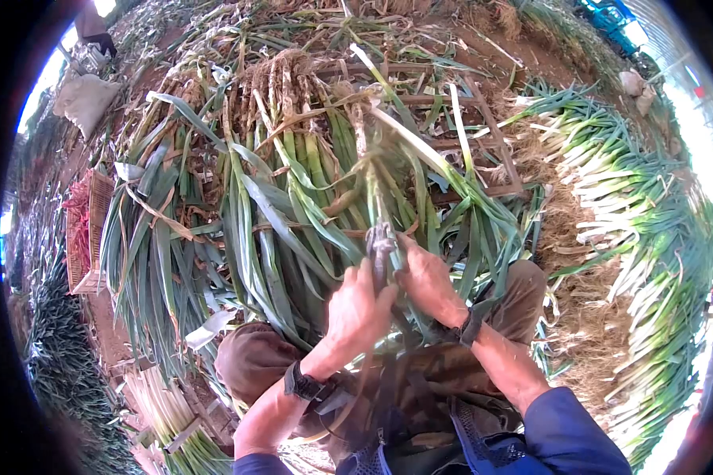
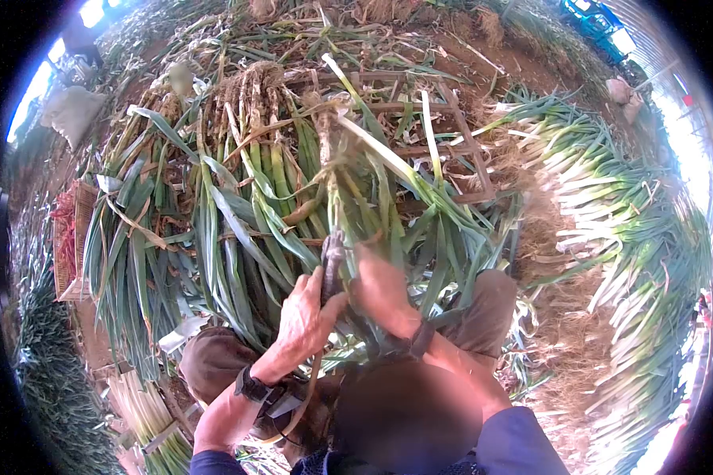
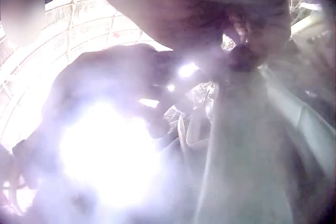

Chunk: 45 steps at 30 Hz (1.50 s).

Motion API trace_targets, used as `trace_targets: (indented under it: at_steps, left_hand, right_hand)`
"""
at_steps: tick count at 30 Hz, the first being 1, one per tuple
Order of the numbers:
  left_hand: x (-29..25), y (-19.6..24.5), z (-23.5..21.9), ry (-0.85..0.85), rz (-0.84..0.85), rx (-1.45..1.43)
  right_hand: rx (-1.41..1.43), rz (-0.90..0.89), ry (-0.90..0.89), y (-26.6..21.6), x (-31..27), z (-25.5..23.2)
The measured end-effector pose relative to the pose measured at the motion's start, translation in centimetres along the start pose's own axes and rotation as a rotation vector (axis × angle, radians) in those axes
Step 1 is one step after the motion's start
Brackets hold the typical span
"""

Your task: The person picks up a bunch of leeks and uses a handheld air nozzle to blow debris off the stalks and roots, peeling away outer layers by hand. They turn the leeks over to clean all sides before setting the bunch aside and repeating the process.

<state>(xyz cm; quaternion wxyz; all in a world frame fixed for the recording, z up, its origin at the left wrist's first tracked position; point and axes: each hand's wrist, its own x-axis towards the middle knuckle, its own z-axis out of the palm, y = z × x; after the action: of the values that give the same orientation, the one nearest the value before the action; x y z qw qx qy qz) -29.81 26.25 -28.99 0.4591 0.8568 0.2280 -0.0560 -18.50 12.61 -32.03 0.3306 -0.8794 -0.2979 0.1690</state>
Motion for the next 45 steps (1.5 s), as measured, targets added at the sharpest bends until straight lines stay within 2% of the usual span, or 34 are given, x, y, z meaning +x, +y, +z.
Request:
trace_targets:
  at_steps: [2, 4, 5, 6, 10, 12, 13, 15, 16, 18, 19, 20, 22, 26, 28, 30, 34, 36, 39, 42, 43, 45]
  left_hand:
    - [0.9, 0.3, -0.3, 0.032, -0.002, 0.019]
    - [1.7, 0.4, -0.4, 0.123, -0.109, 0.062]
    - [2.1, -0.3, -0.4, 0.167, -0.068, 0.07]
    - [2.4, -0.7, -0.7, 0.139, -0.066, 0.051]
    - [1.6, -0.3, -1.1, 0.135, -0.029, 0.024]
    - [1.1, -0.6, -1.1, 0.121, -0.048, 0.009]
    - [0.9, -0.6, -1.0, 0.121, -0.044, 0.014]
    - [0.9, -0.6, -1.1, 0.124, -0.035, 0.02]
    - [0.9, -0.6, -1.4, 0.11, -0.052, 0.026]
    - [0.7, -0.5, -1.6, 0.094, -0.071, 0.033]
    - [0.5, -0.4, -1.6, 0.094, -0.069, 0.021]
    - [0.4, -0.3, -1.5, 0.095, -0.065, 0.009]
    - [0.1, -0.4, -1.3, 0.063, -0.049, 0.014]
    - [-1.4, -0.6, -0.2, 0.011, 0.042, 0.023]
    - [-1.8, -0.8, 0.0, 0.011, 0.055, 0.038]
    - [-2.1, -0.6, -0.3, -0.047, -0.003, 0.017]
    - [-1.7, -0.8, -0.8, 0.013, 0.0, 0.004]
    - [-1.0, -0.7, -1.3, 0.045, -0.015, -0.034]
    - [0.5, -0.1, -2.1, 0.13, 0.02, -0.128]
    - [2.7, -0.2, -2.1, 0.166, 0.03, -0.112]
    - [3.5, 0.3, -2.6, 0.096, -0.027, -0.066]
    - [5.5, 0.1, -2.7, 0.11, -0.035, -0.048]
  right_hand:
    - [0.015, 0.018, -0.025, -0.4, 0.0, -0.3]
    - [0.03, 0.037, -0.051, -0.4, 0.1, -0.4]
    - [0.102, 0.105, -0.1, -0.1, 0.2, -0.3]
    - [0.176, 0.172, -0.148, 0.3, 0.3, -0.1]
    - [0.308, 0.159, -0.18, 3.4, 1.2, 1.6]
    - [0.224, 0.235, -0.379, 3.6, 2.2, 1.8]
    - [0.227, 0.238, -0.382, 4.9, 2.5, 2.7]
    - [-0.326, -0.364, 0.029, 8.1, 3.3, 4.8]
    - [-0.325, -0.367, 0.031, 7.7, 3.8, 4.6]
    - [0.603, 0.32, -0.243, 6.7, 4.7, 4.1]
    - [0.744, 0.34, -0.174, 6.8, 4.7, 4.8]
    - [0.744, 0.338, -0.173, 7.2, 4.8, 5.1]
    - [1.038, 0.286, -0.133, 7.0, 4.9, 5.7]
    - [0.924, 0.217, -0.214, 6.3, 5.7, 3.9]
    - [0.8, 0.283, -0.33, 5.9, 6.2, 2.8]
    - [0.809, 0.293, -0.32, 5.7, 6.3, 2.4]
    - [0.63, 0.266, -0.319, 3.4, 6.5, 1.4]
    - [0.555, 0.24, -0.3, 2.7, 6.5, 1.2]
    - [0.224, 0.235, -0.292, 2.4, 5.7, 1.2]
    - [0.286, 0.157, -0.319, 2.9, 3.9, 1.8]
    - [0.181, 0.129, -0.254, 2.5, 2.9, 1.9]
    - [0.235, 0.184, -0.31, 1.8, 1.9, 1.2]
